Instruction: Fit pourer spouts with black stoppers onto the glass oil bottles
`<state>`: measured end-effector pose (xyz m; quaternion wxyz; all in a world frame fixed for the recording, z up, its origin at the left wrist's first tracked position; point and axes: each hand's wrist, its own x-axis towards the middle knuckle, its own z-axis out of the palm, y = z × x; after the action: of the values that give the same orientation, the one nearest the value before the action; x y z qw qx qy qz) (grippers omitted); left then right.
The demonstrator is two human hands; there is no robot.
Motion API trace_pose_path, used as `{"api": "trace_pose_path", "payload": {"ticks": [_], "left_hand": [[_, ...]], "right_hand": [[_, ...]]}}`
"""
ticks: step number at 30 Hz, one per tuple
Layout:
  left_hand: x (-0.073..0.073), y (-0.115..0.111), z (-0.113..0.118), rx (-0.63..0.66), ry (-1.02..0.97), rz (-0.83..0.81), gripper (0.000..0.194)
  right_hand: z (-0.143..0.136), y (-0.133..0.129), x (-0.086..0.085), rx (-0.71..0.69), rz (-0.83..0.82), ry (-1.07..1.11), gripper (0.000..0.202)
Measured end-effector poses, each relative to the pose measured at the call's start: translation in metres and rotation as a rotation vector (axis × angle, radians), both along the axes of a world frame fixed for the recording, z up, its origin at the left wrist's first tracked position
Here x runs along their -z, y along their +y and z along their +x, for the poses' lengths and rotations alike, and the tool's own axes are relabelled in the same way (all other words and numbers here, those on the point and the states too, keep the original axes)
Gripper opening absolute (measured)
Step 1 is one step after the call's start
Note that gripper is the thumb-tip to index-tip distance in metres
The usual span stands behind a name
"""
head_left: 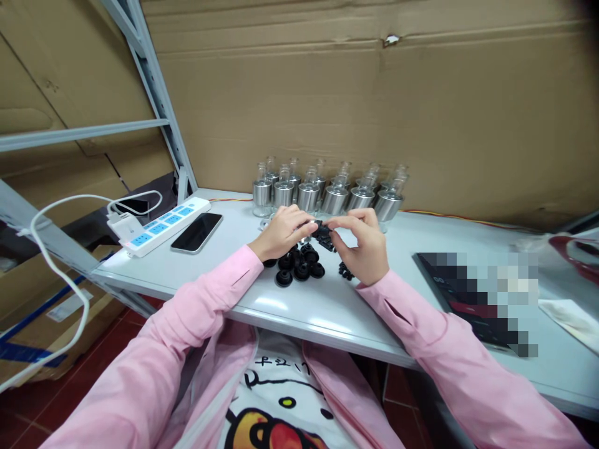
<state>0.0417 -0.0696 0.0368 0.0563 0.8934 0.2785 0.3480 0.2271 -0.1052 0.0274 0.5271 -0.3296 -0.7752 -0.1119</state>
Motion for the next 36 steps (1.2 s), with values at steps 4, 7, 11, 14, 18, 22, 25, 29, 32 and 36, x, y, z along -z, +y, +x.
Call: {"api": "trace_pose_path", "payload": {"ticks": [4,7,11,14,18,22,25,29,32,36], "left_hand": [[0.002,0.0,0.0,0.018,-0.002,0.065,0.056],[0.002,0.0,-0.001,0.002,0.0,0.142,0.051],[0.002,0.001,-0.002,-0.023,0.026,0.221,0.048],[0.002,0.001,-0.002,-0.048,0.061,0.237,0.049],[0.004,0.001,-0.003,-0.062,0.093,0.24,0.049],[0.005,0.003,-0.003,-0.048,0.076,0.22,0.049],[0.002,0.006,-0.005,-0.037,0.009,0.146,0.048],[-0.002,0.02,-0.018,-0.087,-0.208,-0.015,0.041],[0.003,0.037,-0.035,-0.196,-0.229,-0.088,0.032],[0.02,0.054,-0.053,-0.299,-0.04,-0.211,0.031]], "right_hand": [[0.002,0.003,0.002,-0.059,-0.132,0.074,0.024],[0.003,0.006,0.002,-0.113,-0.335,0.167,0.015],[0.004,0.007,0.001,-0.229,-0.606,0.287,0.015],[0.002,0.008,0.0,-0.275,-0.707,0.357,0.02],[0.001,0.007,0.001,-0.286,-0.715,0.368,0.022],[0.0,0.006,0.002,-0.297,-0.653,0.336,0.02],[0.0,0.006,0.001,-0.261,-0.539,0.295,0.016],[0.005,0.008,0.001,-0.198,-0.415,0.242,0.013],[0.008,0.01,0.001,-0.151,-0.416,0.243,0.014],[0.007,0.009,0.001,-0.133,-0.416,0.223,0.014]]}}
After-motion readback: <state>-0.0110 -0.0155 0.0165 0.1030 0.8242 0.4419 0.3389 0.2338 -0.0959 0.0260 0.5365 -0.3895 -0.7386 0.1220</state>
